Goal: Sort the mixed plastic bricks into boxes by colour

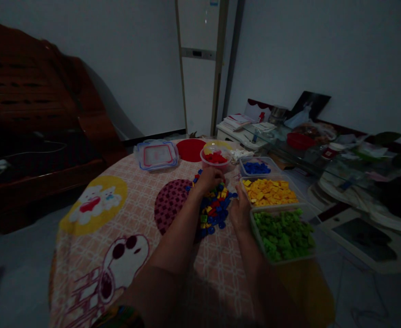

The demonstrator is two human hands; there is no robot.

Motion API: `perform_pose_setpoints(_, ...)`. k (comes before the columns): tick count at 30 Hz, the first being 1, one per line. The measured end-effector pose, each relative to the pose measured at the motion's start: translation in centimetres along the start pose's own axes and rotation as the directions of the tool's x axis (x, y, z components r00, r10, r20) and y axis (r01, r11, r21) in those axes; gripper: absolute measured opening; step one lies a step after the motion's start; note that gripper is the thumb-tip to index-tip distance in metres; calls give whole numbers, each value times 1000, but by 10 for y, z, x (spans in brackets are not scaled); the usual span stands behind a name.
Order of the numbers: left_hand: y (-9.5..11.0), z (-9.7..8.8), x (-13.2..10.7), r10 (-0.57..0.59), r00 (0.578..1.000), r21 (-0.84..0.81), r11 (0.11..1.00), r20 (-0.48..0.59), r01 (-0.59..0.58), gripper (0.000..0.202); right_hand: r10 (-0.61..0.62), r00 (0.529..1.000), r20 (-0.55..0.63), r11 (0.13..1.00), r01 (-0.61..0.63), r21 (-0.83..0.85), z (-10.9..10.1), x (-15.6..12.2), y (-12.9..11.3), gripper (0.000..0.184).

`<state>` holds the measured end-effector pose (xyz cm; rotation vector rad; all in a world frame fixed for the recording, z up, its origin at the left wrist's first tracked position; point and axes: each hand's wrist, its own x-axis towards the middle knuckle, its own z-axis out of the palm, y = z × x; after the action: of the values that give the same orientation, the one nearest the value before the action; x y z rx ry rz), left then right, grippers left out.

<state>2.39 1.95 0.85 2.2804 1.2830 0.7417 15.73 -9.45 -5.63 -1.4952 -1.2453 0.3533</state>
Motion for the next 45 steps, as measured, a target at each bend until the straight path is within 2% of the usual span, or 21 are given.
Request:
perform_pose_setpoints(3, 4, 7, 0, 90, 979, 66, 992, 183, -104, 25, -7, 1000, 19, 998, 8, -60, 2, -8, 5, 56)
perform_pose_setpoints(6, 5, 13, -1, 103, 965, 158, 977, 243, -144, 24, -27, 999, 26, 998, 29, -48, 2, -11, 11, 55)
perform_pose_setpoints(8, 5, 15, -2, 101, 967, 176, 974, 233, -144, 19, -28, 1000, 14, 999, 28, -38, 2, -10, 13, 55)
perform_pose_setpoints(11, 4, 13, -3, 104, 973, 104, 986, 206, -127, 13, -31, 1000, 3, 999, 31, -35, 2, -9, 13, 55)
perform_pose_setpoints(14, -2, 7, -3, 98, 974, 11, 995, 204, -103, 14, -49, 999, 4, 998, 50, -38, 2, -9, 12, 54)
perform_pose_setpoints(16, -9, 1, -3, 63, 979, 5, 998, 195, -65, 18, -51, 999, 1, 998, 51, -39, 2, -9, 12, 53)
perform_pose_setpoints(21, -36, -20, -6, -84, 996, 99, 992, 13, 82, 19, -40, 999, -3, 998, 40, -44, 2, -10, 11, 53)
perform_pose_setpoints(24, -43, -26, -8, -107, 992, 105, 988, -73, 115, 19, -29, 1000, -8, 999, 29, -39, 3, -10, 10, 53)
perform_pose_setpoints(27, -32, -18, -4, -47, 993, 133, 989, -108, 62, 23, -21, 1000, 2, 999, 21, -44, 3, -9, 9, 53)
perform_pose_setpoints(31, -5, 17, 3, 85, 995, 191, 979, -51, -74, 29, -31, 999, 15, 998, 32, -58, 2, -10, 7, 53)
perform_pose_setpoints(35, 5, 44, 5, 67, 997, 383, 920, 49, -80, 28, -30, 1000, 9, 999, 30, -38, 2, -10, 7, 54)
perform_pose_setpoints(39, 0, 45, 2, 43, 998, 434, 899, 47, -59, 29, -26, 1000, 0, 999, 26, -40, 2, -10, 6, 53)
perform_pose_setpoints(45, 0, 30, 2, 9, 997, 166, 986, -80, 5, 26, -41, 999, 11, 998, 42, -53, 3, -10, 8, 52)
